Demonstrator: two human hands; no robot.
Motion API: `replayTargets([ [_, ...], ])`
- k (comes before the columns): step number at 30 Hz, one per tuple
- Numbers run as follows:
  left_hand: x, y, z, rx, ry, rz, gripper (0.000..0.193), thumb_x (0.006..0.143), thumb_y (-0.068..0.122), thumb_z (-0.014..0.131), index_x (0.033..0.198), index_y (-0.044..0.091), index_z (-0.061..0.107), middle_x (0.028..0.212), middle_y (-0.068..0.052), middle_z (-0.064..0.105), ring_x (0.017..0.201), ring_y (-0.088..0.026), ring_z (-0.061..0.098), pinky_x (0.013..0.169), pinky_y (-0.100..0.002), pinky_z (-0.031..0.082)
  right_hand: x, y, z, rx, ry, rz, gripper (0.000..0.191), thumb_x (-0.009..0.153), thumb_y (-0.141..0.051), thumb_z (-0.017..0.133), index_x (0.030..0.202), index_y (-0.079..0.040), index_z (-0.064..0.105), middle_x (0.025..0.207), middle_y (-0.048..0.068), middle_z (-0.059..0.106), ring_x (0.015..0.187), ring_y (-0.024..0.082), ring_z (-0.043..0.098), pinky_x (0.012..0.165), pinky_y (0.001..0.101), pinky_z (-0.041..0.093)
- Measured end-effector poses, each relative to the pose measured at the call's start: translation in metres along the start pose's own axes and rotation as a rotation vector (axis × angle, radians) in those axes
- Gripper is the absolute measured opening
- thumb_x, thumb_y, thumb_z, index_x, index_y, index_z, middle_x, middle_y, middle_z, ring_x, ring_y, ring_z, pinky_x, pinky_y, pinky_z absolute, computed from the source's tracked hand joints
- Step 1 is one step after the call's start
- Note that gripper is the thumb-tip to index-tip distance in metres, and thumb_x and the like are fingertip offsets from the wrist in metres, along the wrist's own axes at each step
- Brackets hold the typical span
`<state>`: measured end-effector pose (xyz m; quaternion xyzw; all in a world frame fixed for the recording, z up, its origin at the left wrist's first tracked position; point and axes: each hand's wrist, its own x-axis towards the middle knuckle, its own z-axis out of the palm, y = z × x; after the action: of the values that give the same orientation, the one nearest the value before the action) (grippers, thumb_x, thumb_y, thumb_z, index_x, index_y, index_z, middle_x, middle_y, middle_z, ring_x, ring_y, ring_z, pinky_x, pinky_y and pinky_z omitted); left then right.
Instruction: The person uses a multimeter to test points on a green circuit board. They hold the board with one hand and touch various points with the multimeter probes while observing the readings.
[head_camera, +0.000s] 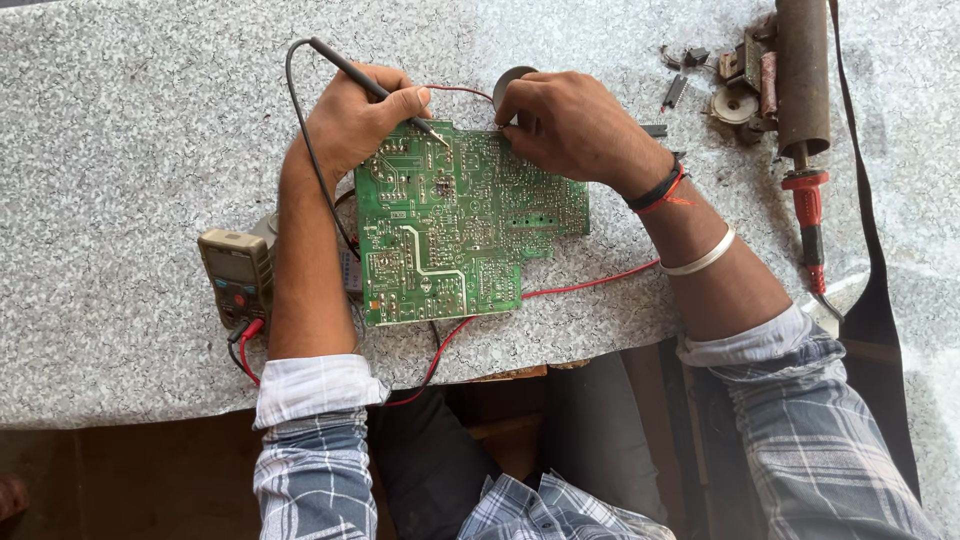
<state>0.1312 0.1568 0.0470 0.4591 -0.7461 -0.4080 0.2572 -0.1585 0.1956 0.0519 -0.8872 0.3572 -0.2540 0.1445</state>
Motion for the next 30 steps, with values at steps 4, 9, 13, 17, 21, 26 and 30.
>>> replayTargets([
  [4, -0.003, 0.000, 0.000, -0.013, 0.017, 0.010, 0.033, 0.099, 0.038, 0.069, 0.091, 0.007, 0.078, 0.072, 0.002, 0.067, 0.066, -0.007, 0.055, 0.059, -0.028, 0.043, 0.000, -0.001, 0.002, 0.011, -0.020, 0.034, 0.009, 0.093, -0.009, 0.071, 0.100, -0.003, 0.071, 0.091, 0.013, 0.072, 0.078, 0.027, 0.073, 0.072, 0.0395, 0.060],
  [9, -0.003, 0.001, -0.003, -0.007, 0.008, 0.015, 0.034, 0.099, 0.040, 0.069, 0.092, 0.008, 0.079, 0.072, 0.001, 0.066, 0.066, -0.008, 0.055, 0.058, -0.029, 0.042, 0.002, -0.003, 0.003, -0.012, -0.012, 0.022, 0.009, 0.092, -0.008, 0.072, 0.099, -0.003, 0.071, 0.090, 0.013, 0.073, 0.076, 0.027, 0.073, 0.069, 0.0391, 0.059],
  [13, -0.003, -0.001, -0.001, 0.032, 0.020, -0.008, 0.035, 0.099, 0.040, 0.068, 0.091, 0.008, 0.079, 0.071, 0.000, 0.066, 0.065, -0.008, 0.055, 0.057, -0.029, 0.042, 0.001, 0.000, 0.005, 0.001, -0.023, 0.017, 0.008, 0.094, -0.007, 0.071, 0.101, -0.002, 0.071, 0.091, 0.013, 0.072, 0.077, 0.024, 0.073, 0.071, 0.0362, 0.061],
  [17, -0.003, -0.003, 0.003, 0.018, 0.019, 0.027, 0.035, 0.100, 0.040, 0.068, 0.092, 0.008, 0.078, 0.071, 0.001, 0.066, 0.065, -0.008, 0.055, 0.057, -0.029, 0.043, -0.004, 0.005, 0.000, 0.023, -0.023, -0.023, 0.007, 0.095, -0.007, 0.072, 0.101, -0.003, 0.071, 0.093, 0.012, 0.072, 0.077, 0.023, 0.073, 0.072, 0.0363, 0.061],
  [21, -0.003, -0.002, 0.003, 0.026, 0.008, -0.010, 0.036, 0.100, 0.040, 0.068, 0.091, 0.007, 0.078, 0.068, -0.001, 0.062, 0.062, -0.010, 0.051, 0.055, -0.031, 0.039, -0.004, 0.001, -0.006, 0.071, -0.038, -0.035, 0.009, 0.094, -0.006, 0.071, 0.103, -0.004, 0.072, 0.099, 0.012, 0.072, 0.080, 0.024, 0.072, 0.074, 0.0376, 0.060],
  [26, -0.002, 0.001, 0.000, 0.008, 0.010, 0.009, 0.035, 0.099, 0.041, 0.068, 0.091, 0.008, 0.078, 0.070, 0.002, 0.065, 0.064, -0.008, 0.055, 0.056, -0.029, 0.042, 0.002, -0.008, -0.015, 0.118, -0.044, -0.053, 0.011, 0.094, -0.006, 0.071, 0.104, -0.005, 0.073, 0.102, 0.013, 0.071, 0.085, 0.027, 0.072, 0.075, 0.0394, 0.058],
  [30, -0.003, -0.003, 0.000, 0.046, 0.015, -0.024, 0.036, 0.099, 0.041, 0.068, 0.093, 0.008, 0.079, 0.069, -0.001, 0.062, 0.062, -0.010, 0.051, 0.055, -0.032, 0.039, -0.001, -0.006, -0.019, 0.142, -0.060, -0.003, 0.013, 0.092, -0.005, 0.073, 0.104, -0.006, 0.076, 0.099, 0.011, 0.072, 0.085, 0.027, 0.072, 0.076, 0.0398, 0.059],
])
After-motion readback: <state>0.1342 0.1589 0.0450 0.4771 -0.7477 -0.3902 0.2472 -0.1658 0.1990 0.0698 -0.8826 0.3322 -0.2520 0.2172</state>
